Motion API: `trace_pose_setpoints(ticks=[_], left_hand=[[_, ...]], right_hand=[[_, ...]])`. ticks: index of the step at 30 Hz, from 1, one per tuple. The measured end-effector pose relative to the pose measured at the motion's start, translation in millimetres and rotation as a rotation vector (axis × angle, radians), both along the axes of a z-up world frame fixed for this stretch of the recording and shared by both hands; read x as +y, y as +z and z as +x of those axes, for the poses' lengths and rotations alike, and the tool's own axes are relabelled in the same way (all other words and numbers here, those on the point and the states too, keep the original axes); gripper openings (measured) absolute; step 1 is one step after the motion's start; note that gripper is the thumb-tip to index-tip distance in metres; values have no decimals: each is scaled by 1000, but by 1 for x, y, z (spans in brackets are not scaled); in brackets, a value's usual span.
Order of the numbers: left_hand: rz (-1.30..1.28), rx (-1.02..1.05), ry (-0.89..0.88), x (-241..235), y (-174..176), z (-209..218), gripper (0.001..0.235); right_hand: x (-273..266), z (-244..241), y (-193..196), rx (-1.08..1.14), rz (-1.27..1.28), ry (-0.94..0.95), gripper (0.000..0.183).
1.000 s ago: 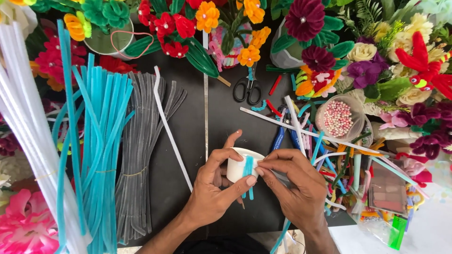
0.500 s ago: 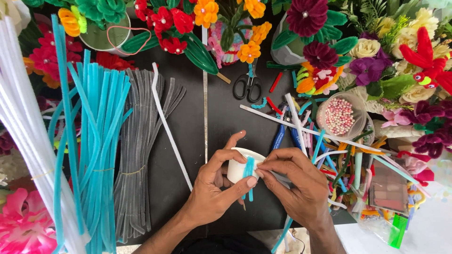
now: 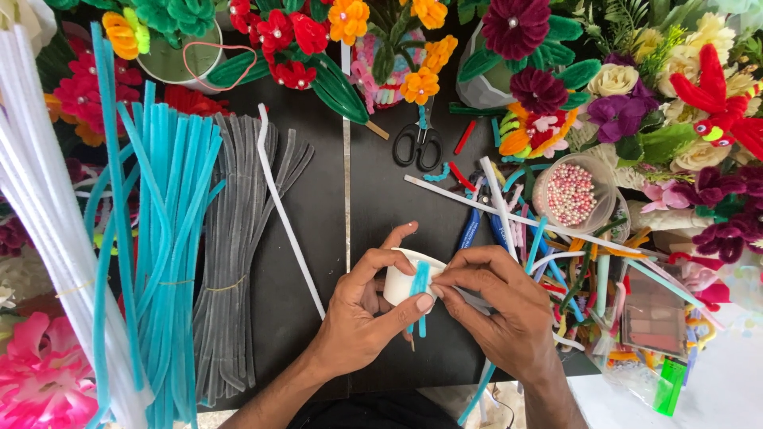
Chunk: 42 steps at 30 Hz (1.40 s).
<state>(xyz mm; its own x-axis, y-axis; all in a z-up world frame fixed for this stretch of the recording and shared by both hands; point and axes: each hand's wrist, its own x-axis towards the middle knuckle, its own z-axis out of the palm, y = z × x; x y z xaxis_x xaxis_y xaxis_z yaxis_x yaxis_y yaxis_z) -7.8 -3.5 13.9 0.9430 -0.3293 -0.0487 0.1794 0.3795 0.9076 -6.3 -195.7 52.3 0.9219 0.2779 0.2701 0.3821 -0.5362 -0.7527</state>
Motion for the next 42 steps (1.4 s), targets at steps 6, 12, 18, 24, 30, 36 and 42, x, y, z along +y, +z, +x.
trace_pose_setpoints(ticks=[6,12,18,24,30,36,42], left_hand=[[1,-13,-3,0,2,0,24],[-9,36,16,0,6,1,50],[38,38,6,1,5,2,55],[-19,77,1,-2,-3,1,54],[-101,89,46,-2,-16,2,43],[-130,92,145,-3,-12,1,32],[-160,105,192,-1,-11,1,32]], right_hand=[[0,0,0,10,15,5,15],[3,0,2,-17,9,-21,14],[2,-1,3,34,36,-21,15],[0,-2,6,102,22,-38,16],[5,-9,11,-255,-307,-123,16],[49,-41,12,-98,-108,-230,22],[74,-53,-11,-31,23,-476,29]])
